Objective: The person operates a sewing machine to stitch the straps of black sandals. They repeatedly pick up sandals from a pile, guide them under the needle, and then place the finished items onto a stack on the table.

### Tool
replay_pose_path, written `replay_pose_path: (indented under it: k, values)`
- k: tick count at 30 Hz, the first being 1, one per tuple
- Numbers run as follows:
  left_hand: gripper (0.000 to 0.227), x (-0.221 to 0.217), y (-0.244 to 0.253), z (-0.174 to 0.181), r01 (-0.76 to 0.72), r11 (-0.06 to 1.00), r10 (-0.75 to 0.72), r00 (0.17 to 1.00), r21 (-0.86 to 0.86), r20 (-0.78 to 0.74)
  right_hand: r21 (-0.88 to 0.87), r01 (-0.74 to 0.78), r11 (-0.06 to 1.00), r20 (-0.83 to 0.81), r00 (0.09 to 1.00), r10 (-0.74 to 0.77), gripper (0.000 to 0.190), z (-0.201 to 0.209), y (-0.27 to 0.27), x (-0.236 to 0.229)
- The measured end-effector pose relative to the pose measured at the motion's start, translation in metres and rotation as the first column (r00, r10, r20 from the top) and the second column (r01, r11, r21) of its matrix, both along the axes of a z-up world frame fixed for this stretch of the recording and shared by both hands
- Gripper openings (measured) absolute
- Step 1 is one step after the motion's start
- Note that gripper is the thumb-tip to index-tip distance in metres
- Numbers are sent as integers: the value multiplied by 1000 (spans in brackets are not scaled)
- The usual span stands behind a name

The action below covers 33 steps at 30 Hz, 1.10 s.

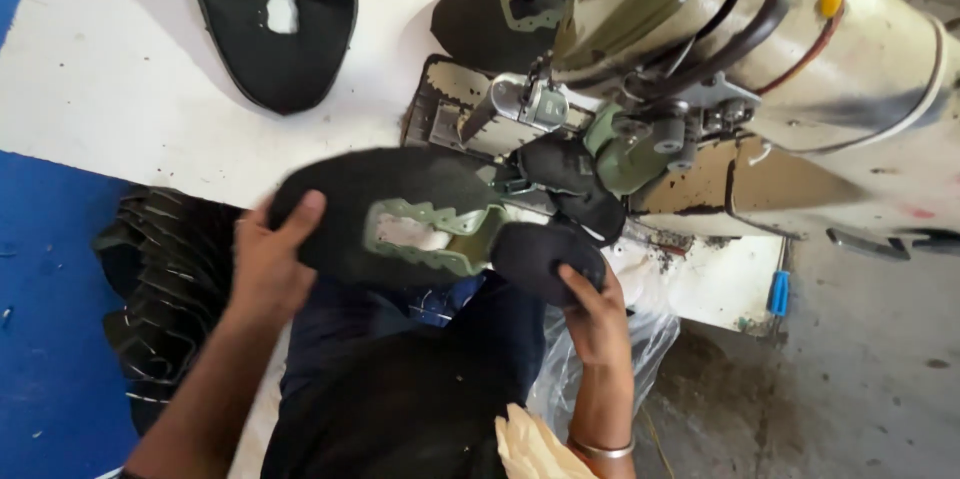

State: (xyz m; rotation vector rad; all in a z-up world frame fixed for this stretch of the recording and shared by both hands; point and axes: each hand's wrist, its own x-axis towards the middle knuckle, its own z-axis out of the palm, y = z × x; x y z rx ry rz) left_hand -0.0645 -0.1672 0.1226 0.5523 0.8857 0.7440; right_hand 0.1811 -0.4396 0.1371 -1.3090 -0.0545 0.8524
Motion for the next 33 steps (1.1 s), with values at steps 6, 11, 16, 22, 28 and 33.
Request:
replay_pose_path:
  k: [6, 11, 16, 22, 28, 33]
  values:
    - [34, 5, -31, -51, 130, 971, -91, 977, -201, 192, -337, -115, 934, 346, 908, 236, 38, 1, 20, -19]
    - [40, 10, -32, -38, 286, 932, -229, 941, -223, 250, -233, -259, 937, 55, 959, 279, 39, -15, 32, -22]
    - [49, 9, -24, -25, 499, 823, -398, 848, -271, 351, -79, -390, 918, -177, 911, 372, 41, -14, 25, -16]
    - [53, 1, -36, -49, 633, 715, -529, 767, -296, 363, 17, -356, 934, -308, 887, 344, 44, -7, 34, -26]
    - [51, 2, -46, -56, 635, 726, -520, 758, -264, 394, 0, -332, 943, -328, 891, 314, 45, -11, 37, -30]
    - [47, 3, -53, -58, 602, 751, -502, 788, -272, 357, -80, -350, 933, -286, 905, 315, 43, -14, 37, -29]
